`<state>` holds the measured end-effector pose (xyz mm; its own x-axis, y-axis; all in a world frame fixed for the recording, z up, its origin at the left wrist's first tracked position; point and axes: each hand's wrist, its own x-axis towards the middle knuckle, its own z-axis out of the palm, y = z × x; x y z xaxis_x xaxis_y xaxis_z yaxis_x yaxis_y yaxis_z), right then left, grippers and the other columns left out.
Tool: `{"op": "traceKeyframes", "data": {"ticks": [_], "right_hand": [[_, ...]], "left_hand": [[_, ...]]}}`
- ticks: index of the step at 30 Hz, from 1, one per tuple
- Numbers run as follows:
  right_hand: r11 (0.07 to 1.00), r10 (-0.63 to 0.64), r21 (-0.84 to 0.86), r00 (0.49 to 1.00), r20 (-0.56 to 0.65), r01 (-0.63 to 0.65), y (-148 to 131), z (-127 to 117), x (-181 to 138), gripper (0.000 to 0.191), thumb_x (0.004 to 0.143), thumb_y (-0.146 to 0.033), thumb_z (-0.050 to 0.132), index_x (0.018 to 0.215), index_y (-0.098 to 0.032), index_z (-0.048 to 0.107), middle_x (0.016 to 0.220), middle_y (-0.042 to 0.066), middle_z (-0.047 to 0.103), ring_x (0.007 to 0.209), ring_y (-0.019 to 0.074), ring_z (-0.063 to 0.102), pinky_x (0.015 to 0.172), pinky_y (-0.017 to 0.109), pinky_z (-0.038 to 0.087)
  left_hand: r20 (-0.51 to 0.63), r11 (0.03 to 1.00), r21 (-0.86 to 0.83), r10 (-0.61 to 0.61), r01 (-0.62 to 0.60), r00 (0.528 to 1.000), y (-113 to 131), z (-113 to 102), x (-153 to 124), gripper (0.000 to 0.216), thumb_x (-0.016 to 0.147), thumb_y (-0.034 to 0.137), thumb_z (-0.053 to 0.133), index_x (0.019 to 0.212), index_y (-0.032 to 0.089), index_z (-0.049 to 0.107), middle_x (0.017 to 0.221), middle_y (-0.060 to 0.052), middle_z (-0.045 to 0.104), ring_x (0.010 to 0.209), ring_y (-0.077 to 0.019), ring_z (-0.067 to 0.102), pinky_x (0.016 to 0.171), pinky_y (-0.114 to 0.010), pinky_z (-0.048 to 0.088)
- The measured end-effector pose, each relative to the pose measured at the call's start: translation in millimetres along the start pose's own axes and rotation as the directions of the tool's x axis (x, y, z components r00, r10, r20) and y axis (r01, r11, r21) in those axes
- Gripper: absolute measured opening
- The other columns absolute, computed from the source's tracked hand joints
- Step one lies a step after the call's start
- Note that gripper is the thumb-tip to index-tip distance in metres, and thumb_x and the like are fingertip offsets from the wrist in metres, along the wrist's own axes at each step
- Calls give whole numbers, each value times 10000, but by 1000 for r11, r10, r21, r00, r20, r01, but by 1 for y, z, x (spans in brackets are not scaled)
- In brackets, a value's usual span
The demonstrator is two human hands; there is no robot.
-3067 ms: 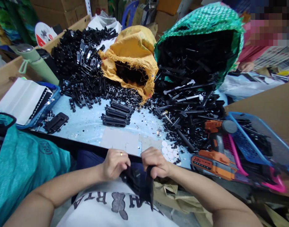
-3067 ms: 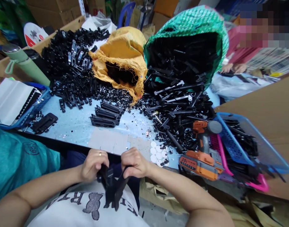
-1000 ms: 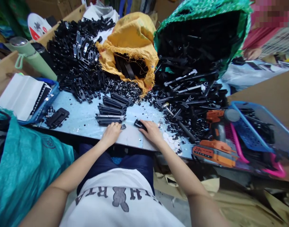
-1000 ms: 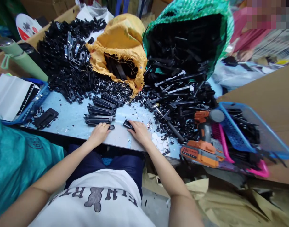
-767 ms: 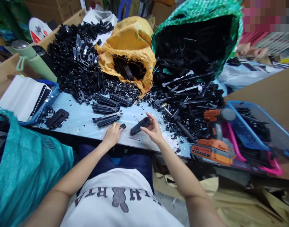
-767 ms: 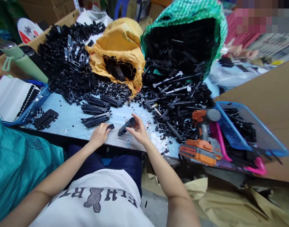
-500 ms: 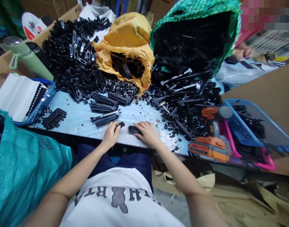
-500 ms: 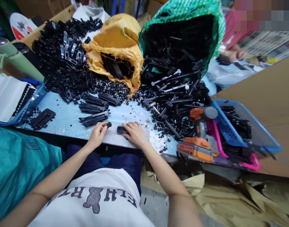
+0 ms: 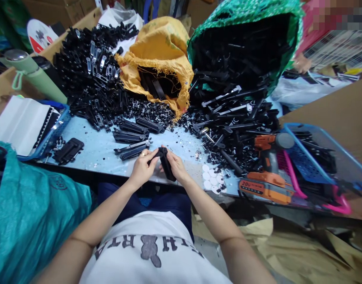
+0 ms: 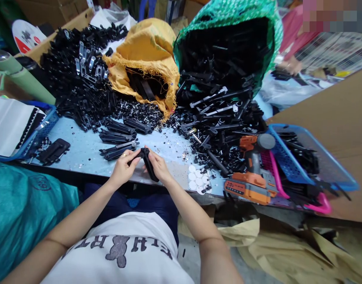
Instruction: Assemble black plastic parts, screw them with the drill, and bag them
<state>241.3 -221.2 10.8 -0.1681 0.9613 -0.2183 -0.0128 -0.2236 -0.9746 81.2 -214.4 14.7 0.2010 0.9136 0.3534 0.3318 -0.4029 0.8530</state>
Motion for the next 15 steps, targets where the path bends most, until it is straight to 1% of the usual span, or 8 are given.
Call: {"op": "traceKeyframes", "data": {"ticks": [1,3,5,7,8,10,13,15], "right_hand": [[1000,-5,1,1000,-19,5,-1,0,0,691,832,-600,426,1393,-202,356,664,12,572,544,132,569,524,287,542],[996,-71,-61,997,-32,69,-4,-2,1,634,847,-579,415,1363,-210,404,746,27,578,538,112,558,507,275,536],[962,-193,-193,981,9,191,-7,-6,1,550,852,-537,442,1312,-236,475,869,41,559,545,83,545,504,255,530],[893,-317,-314,946,69,322,-11,-9,1,484,857,-485,473,1286,-266,504,920,37,514,564,62,538,511,232,525],[858,-364,-355,927,88,370,-12,-9,0,465,865,-462,473,1292,-280,497,920,32,495,573,57,538,517,222,524],[810,-437,-396,896,83,432,-14,-4,-3,456,886,-428,450,1322,-295,458,916,30,472,587,55,535,528,214,524],[758,-527,-434,849,31,487,-14,9,-7,470,913,-408,402,1366,-281,399,935,46,476,596,65,520,560,233,532],[711,-582,-478,813,13,516,-11,16,-9,481,919,-401,392,1378,-260,382,941,58,489,637,87,521,599,256,533]], "left_hand": [[-6,1000,6,2,-2,1000,1,-1,1,331,880,263,486,1172,149,592,881,-57,544,822,-138,548,784,-281,471],[-13,1000,18,6,-5,1000,4,-2,2,332,883,263,480,1171,142,593,880,-60,548,811,-137,549,771,-277,472],[-16,999,35,9,-8,1000,6,-2,0,331,887,270,477,1171,148,594,879,-61,549,812,-138,552,767,-275,473],[-41,999,48,21,-19,999,8,2,-4,325,890,278,475,1167,161,596,883,-62,550,818,-139,557,761,-270,477],[-78,998,48,36,-32,996,10,5,-5,323,892,278,472,1167,162,595,884,-63,549,819,-138,559,757,-267,478],[-211,997,39,75,-69,975,15,12,-6,319,903,262,454,1172,157,589,889,-69,544,820,-135,555,746,-262,479],[-405,992,27,124,-123,906,23,17,-4,318,916,218,422,1185,144,576,906,-79,537,808,-122,544,718,-247,477],[-417,983,32,178,-182,891,25,14,-1,315,916,198,419,1181,138,577,909,-80,548,818,-122,542,725,-249,475]]}}
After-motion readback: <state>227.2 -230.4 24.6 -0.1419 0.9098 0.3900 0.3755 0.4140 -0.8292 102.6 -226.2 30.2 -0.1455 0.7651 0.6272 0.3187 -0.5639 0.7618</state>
